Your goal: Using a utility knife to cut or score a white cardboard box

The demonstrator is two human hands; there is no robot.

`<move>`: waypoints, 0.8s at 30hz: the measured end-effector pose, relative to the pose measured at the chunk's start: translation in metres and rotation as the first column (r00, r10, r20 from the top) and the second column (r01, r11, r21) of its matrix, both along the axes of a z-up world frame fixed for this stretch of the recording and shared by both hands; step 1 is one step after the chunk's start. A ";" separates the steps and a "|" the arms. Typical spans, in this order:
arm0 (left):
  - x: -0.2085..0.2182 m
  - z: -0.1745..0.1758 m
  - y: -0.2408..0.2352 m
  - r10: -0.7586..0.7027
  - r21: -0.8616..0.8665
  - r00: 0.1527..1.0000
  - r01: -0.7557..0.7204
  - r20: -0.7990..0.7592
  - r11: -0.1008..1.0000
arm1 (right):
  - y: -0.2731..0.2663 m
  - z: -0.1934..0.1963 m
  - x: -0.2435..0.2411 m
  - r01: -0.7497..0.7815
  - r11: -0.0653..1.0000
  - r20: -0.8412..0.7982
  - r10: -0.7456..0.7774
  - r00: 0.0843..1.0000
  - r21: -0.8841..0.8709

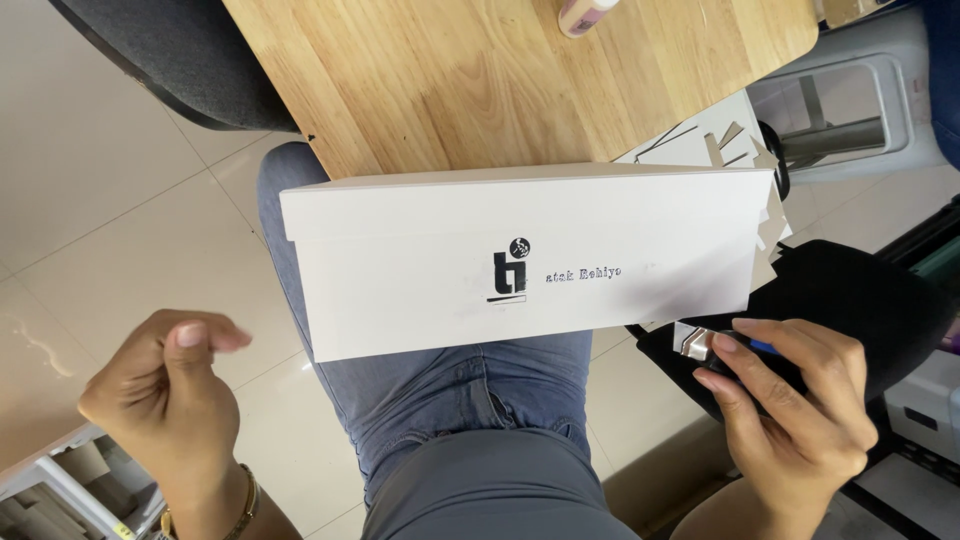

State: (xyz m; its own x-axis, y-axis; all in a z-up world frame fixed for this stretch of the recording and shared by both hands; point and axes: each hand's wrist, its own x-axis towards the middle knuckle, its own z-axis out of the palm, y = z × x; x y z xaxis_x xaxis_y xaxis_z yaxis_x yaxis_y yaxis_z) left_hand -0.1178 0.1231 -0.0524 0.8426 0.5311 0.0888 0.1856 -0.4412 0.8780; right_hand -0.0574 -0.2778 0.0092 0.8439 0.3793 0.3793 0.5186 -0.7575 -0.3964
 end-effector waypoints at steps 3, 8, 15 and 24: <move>0.005 0.002 -0.003 -0.012 -0.099 1.000 0.012 0.002 0.995 | 0.001 0.002 0.000 -0.010 1.000 0.003 0.010 1.000 0.003; 0.010 0.012 -0.008 -0.005 -0.249 1.000 -0.001 -0.027 0.969 | -0.004 0.000 -0.001 -0.039 0.999 -0.006 0.039 0.999 -0.009; 0.011 0.007 -0.010 -0.019 -0.312 0.999 0.006 -0.040 0.950 | -0.011 -0.007 0.000 -0.053 0.999 0.009 0.053 0.999 -0.003; 0.006 -0.017 -0.002 0.240 -0.384 0.970 -0.234 -0.032 0.893 | -0.011 -0.007 -0.001 -0.056 0.998 0.003 0.056 0.998 -0.009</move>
State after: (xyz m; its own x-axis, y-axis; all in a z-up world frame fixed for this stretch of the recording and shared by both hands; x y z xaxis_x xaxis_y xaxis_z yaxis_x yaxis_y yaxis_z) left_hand -0.1114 0.1207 -0.0691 0.6876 0.7106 -0.1492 0.2272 -0.0154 0.9737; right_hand -0.0584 -0.2885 0.0020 0.8198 0.4296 0.3787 0.5620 -0.7305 -0.3879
